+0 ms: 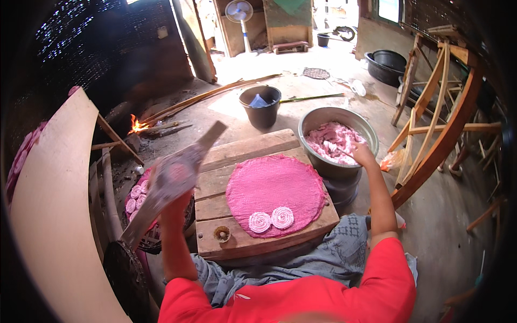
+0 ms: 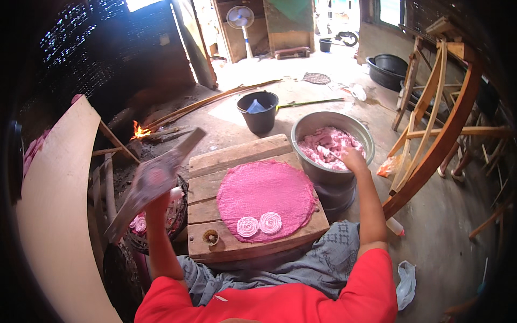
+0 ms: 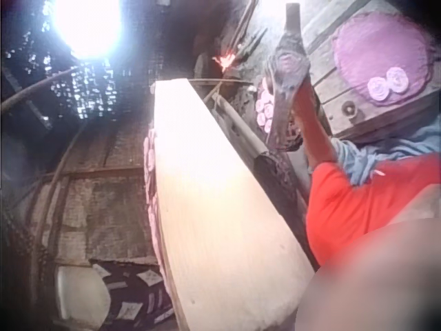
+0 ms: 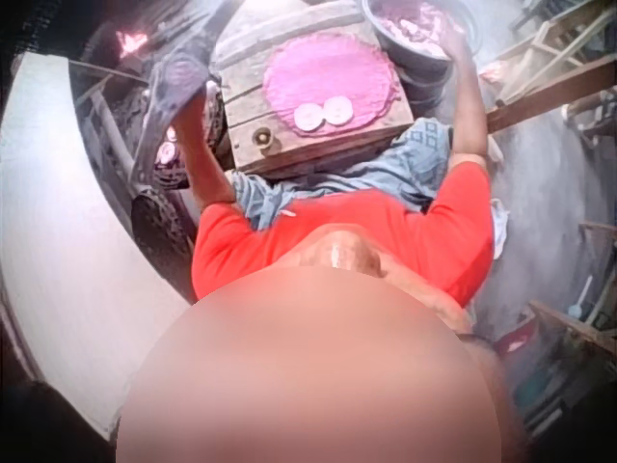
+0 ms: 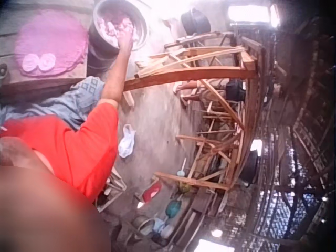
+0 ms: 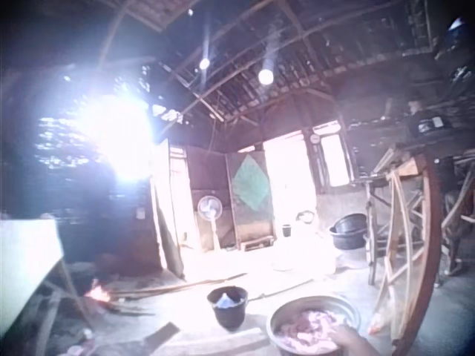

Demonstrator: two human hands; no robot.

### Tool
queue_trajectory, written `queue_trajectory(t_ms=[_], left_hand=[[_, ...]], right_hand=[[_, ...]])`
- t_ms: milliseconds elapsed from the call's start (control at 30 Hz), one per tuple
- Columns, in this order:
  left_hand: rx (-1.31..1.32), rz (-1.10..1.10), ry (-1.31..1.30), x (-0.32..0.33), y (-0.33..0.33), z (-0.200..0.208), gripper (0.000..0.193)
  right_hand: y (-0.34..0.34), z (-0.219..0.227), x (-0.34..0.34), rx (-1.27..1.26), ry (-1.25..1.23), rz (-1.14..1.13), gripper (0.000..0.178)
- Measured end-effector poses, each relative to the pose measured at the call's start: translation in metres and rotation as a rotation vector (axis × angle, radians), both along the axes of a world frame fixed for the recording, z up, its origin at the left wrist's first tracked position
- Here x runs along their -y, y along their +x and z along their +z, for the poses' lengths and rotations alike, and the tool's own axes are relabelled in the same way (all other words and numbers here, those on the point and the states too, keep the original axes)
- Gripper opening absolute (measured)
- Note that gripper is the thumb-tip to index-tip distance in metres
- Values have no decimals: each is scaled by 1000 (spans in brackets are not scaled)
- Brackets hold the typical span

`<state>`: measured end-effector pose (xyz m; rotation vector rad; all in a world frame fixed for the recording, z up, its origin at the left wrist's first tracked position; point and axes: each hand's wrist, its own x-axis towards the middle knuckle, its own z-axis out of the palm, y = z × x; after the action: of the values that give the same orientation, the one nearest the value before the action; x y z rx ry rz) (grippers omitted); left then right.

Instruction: The person uses a wooden piping tool to squeeze pink paste into rose-shaped swirls on a pink mat, then transfers the finished swirls into a woven basket. The person repeatedly scoops paste from a metal bowl and pipes new swirls in sequence.

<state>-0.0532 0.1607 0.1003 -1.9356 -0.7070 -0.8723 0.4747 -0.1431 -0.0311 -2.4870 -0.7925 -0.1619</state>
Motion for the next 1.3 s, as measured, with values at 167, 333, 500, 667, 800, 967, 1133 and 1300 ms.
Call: queue_trajectory(t_ms=[167,333,500,667,800,967,1133,1300], left_hand=[[93,39,54,4,-96,-18,38],[336,-164,-272,-1,-122,-38,29],[419,-200,-380,3,-134,-43,21],[334,-93,-360,2,-153,-54,20],[353,-164,-467,7,-144,-56,25],[492,-514,-506,28,-114,-32,59],[675,-875,-655,32,-91,-12,79],[605,-737,-653,14,-89,-15,80]], right_hand=[[49,-86,42,-786,665,-703,27],[36,-136,26,-1230,1225,-396,25],[-7,-138,20,-1106,1268,-419,25],[-72,-128,15,-1066,1368,-422,28],[-103,-125,15,-1032,1464,-465,28],[-123,-124,14,-1020,1508,-480,25],[-150,-116,12,-982,1625,-499,32],[-188,-104,22,-951,1708,-486,31]])
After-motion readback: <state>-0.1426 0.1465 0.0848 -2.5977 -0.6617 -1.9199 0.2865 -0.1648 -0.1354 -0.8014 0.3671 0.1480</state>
